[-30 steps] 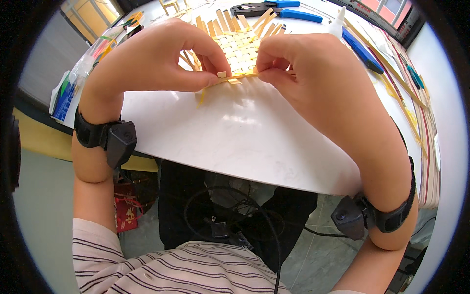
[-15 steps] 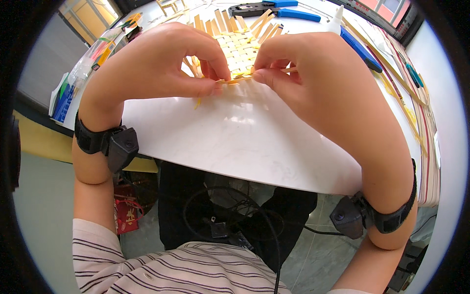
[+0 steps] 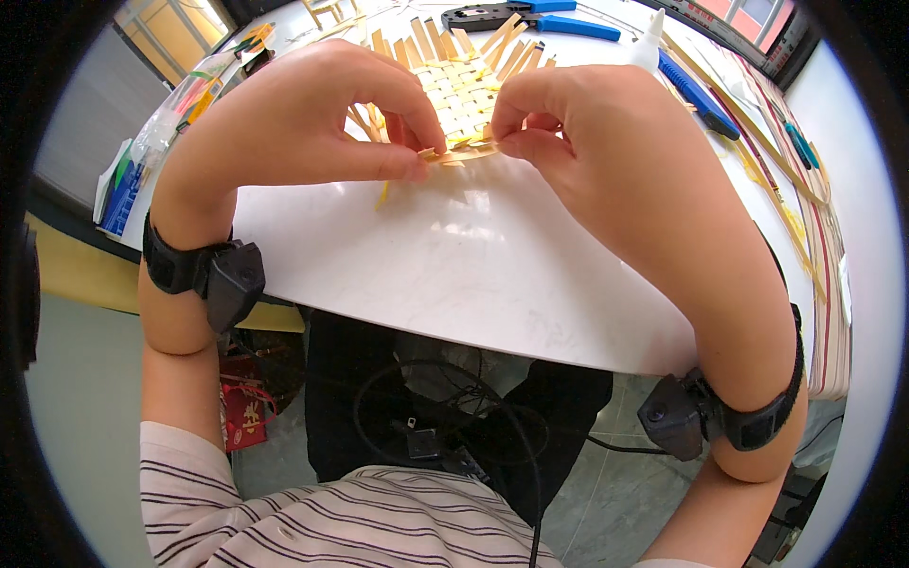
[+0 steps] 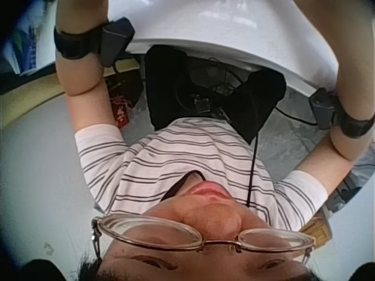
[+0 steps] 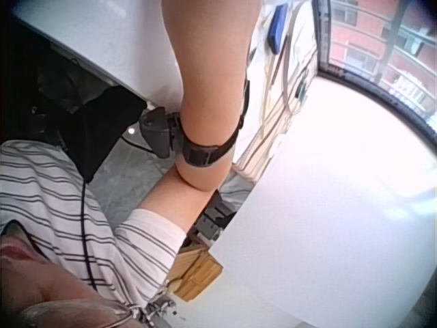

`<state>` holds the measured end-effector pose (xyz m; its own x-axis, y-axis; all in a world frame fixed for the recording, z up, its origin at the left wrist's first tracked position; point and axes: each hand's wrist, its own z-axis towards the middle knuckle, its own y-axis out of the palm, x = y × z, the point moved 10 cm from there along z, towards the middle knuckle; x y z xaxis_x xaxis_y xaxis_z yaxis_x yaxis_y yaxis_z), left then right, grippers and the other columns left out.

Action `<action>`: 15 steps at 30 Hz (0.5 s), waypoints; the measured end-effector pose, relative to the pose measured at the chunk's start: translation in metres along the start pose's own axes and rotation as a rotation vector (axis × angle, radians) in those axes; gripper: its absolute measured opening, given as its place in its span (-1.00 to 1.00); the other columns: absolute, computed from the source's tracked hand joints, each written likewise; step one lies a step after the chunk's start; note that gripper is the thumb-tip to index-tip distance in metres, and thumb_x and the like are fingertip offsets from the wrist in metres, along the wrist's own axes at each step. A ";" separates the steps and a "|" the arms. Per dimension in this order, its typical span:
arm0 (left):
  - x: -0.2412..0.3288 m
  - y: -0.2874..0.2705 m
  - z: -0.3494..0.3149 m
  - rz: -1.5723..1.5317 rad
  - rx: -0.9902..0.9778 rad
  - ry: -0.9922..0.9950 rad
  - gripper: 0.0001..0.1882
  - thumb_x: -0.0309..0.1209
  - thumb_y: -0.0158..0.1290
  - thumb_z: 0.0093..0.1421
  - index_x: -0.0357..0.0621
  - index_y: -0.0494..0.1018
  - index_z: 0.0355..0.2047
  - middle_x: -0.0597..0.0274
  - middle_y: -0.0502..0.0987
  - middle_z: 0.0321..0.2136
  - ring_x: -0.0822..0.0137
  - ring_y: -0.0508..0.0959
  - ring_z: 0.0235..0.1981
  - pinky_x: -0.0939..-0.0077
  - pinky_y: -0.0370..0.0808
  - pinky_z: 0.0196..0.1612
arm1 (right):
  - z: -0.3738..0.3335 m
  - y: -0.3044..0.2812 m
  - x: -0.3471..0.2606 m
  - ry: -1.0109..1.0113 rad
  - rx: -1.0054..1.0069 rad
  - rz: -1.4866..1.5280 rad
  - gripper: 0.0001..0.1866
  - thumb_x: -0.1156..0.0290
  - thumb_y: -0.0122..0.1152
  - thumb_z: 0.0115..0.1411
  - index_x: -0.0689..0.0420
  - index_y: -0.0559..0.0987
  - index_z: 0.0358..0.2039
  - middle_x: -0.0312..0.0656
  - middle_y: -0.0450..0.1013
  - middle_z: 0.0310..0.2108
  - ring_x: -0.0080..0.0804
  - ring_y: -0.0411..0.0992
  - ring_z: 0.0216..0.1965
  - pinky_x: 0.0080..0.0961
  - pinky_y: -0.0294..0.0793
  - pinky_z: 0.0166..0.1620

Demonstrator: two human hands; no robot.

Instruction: The person weaves a small basket using thin wooden strips. They use scissors to trim the ends of the strips and then interlace them by hand to form a woven pattern. The person adjusts the strips to ensure a tight weave.

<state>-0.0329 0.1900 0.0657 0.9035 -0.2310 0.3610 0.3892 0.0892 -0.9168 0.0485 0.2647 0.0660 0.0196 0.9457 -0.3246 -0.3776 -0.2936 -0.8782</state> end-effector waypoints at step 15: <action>-0.007 -0.003 -0.002 -0.075 -0.036 -0.061 -0.73 -0.26 0.28 0.23 -0.23 0.67 -0.22 0.20 0.69 -0.36 0.39 0.64 -0.33 0.52 0.60 -0.32 | -0.003 -0.005 -0.011 -0.108 0.080 -0.108 -0.94 0.54 0.29 0.21 0.21 0.62 -0.30 -0.19 0.57 -0.43 -0.39 0.48 -0.43 -0.53 0.44 -0.32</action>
<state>-0.0407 0.1894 0.0658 0.8818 -0.1766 0.4374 0.4503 0.0390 -0.8920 0.0529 0.2555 0.0735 -0.0338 0.9819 -0.1864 -0.4515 -0.1813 -0.8737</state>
